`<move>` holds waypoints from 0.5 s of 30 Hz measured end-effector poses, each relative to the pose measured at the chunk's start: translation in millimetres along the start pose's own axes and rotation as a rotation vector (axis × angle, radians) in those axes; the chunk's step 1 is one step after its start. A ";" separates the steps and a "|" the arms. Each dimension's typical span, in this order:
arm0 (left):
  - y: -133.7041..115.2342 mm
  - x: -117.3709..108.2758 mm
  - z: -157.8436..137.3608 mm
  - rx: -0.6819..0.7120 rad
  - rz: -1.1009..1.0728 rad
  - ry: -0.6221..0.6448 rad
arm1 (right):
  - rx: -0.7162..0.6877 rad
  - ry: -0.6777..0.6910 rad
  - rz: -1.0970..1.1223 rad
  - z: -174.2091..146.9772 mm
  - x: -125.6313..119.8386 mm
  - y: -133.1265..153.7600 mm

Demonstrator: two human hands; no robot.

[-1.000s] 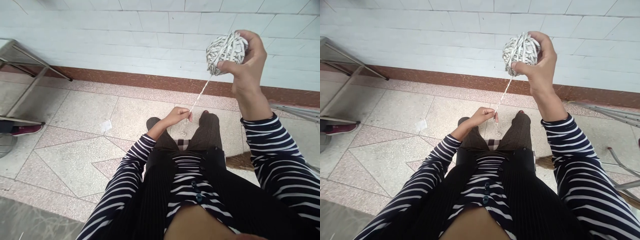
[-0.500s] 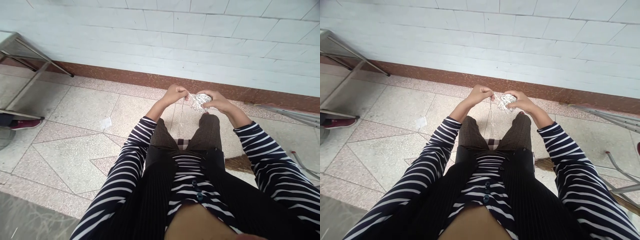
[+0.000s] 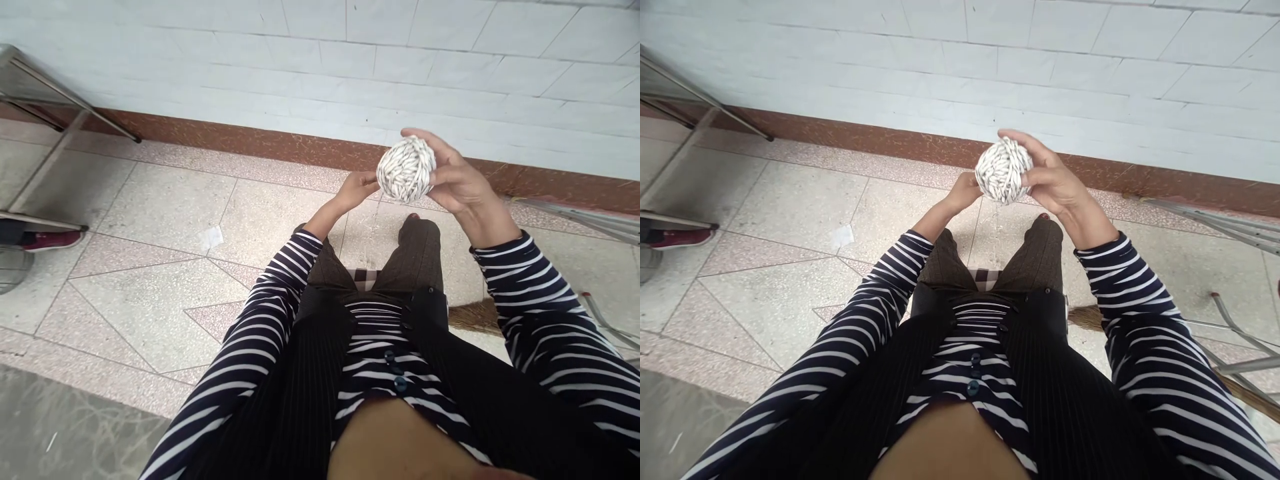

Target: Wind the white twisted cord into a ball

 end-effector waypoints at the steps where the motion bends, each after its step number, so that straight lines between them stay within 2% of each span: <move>1: 1.8 -0.4 1.5 0.001 0.001 -0.005 | -0.013 -0.017 -0.003 4.9 2.1 8.6; 6: 19.0 -2.5 -4.5 -0.037 -0.018 0.006 | -0.063 -0.041 0.047 18.0 18.9 41.7; 10: 44.3 -3.5 -20.4 -0.087 -0.037 -0.057 | -0.171 -0.091 0.103 17.1 25.4 64.5; 15: 85.2 12.6 -34.2 -0.184 -0.080 -0.111 | -0.152 -0.206 -0.030 8.0 28.3 84.0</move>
Point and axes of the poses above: each hand's wrist, its own z-axis towards the middle knuckle, its own x-axis out of the palm, y = z × x, the point moved 7 cm from there along z, towards the middle knuckle, and after that the axes turned 6 degrees about -x, right-handed, at the moved point
